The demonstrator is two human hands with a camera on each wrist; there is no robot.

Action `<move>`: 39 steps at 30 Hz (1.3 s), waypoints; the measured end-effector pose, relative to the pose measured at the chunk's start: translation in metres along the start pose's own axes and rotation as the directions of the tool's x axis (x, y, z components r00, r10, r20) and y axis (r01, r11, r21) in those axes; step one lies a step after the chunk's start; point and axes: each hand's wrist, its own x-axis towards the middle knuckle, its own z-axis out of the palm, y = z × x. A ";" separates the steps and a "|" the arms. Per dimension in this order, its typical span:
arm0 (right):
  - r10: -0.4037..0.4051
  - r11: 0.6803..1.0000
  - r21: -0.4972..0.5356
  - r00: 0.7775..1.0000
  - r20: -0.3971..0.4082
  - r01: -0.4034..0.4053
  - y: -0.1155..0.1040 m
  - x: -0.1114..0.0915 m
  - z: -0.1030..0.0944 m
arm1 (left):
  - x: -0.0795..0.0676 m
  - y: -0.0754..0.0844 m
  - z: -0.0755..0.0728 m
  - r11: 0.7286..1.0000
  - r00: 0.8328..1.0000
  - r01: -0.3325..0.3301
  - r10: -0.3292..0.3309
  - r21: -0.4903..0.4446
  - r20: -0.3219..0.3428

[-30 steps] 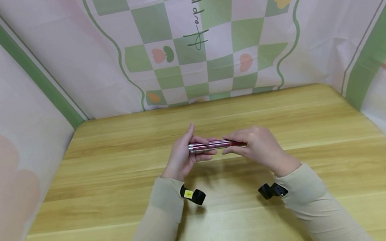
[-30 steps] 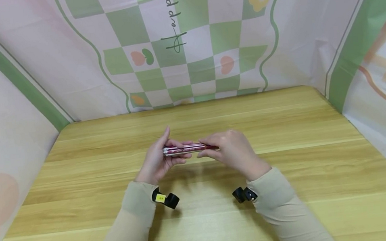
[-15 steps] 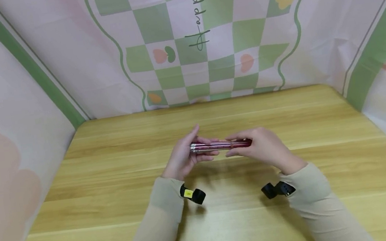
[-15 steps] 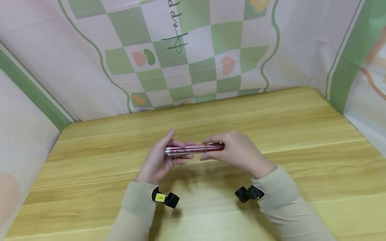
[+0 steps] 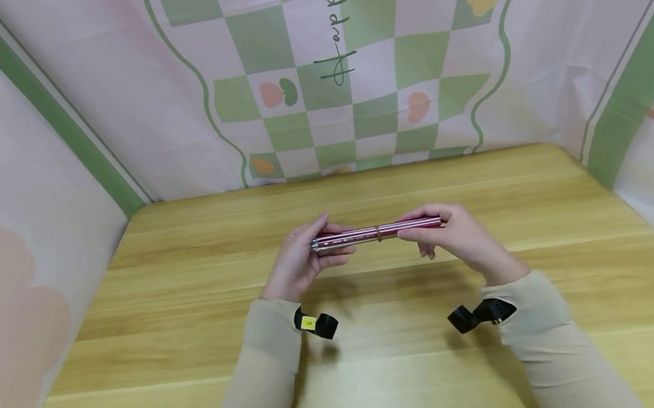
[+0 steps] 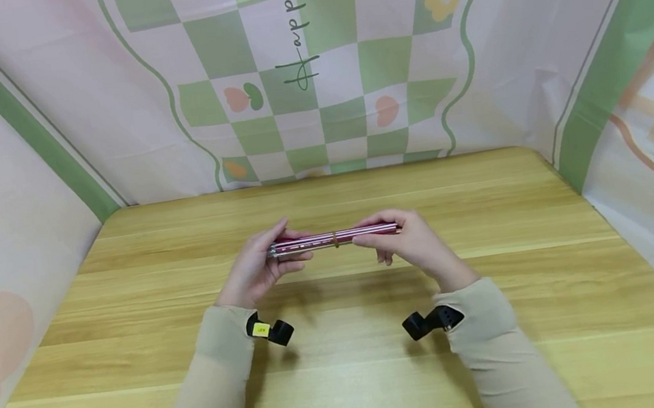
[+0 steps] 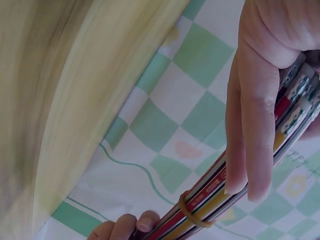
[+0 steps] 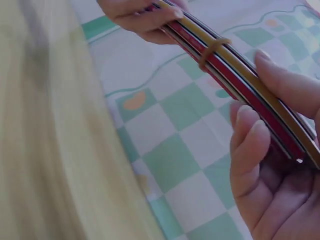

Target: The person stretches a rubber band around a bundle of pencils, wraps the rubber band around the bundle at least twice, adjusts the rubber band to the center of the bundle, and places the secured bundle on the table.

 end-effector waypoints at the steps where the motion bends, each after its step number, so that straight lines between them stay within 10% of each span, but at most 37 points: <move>1: -0.009 1.000 0.022 1.000 -0.013 0.010 0.002 0.001 0.002 | 0.000 0.000 0.000 1.000 1.000 0.000 0.000 0.001 -0.004; 14: -0.010 0.999 0.047 0.958 -0.288 0.024 0.022 0.009 0.033 | 0.006 -0.013 0.006 1.000 0.994 -0.014 0.014 0.001 -0.105; 22: 0.042 0.975 0.223 0.985 -0.167 -0.004 0.027 0.012 0.027 | 0.008 -0.017 0.004 0.999 0.992 0.010 -0.005 0.040 -0.126; 30: 0.070 0.850 0.525 0.997 -0.040 -0.039 0.027 0.014 0.018 | 0.011 -0.014 -0.003 0.994 0.993 0.031 -0.019 0.108 -0.113; 39: 0.118 0.769 0.635 0.993 -0.032 -0.071 0.031 0.016 0.008 | 0.011 -0.008 -0.014 0.997 0.990 0.035 -0.026 0.067 -0.136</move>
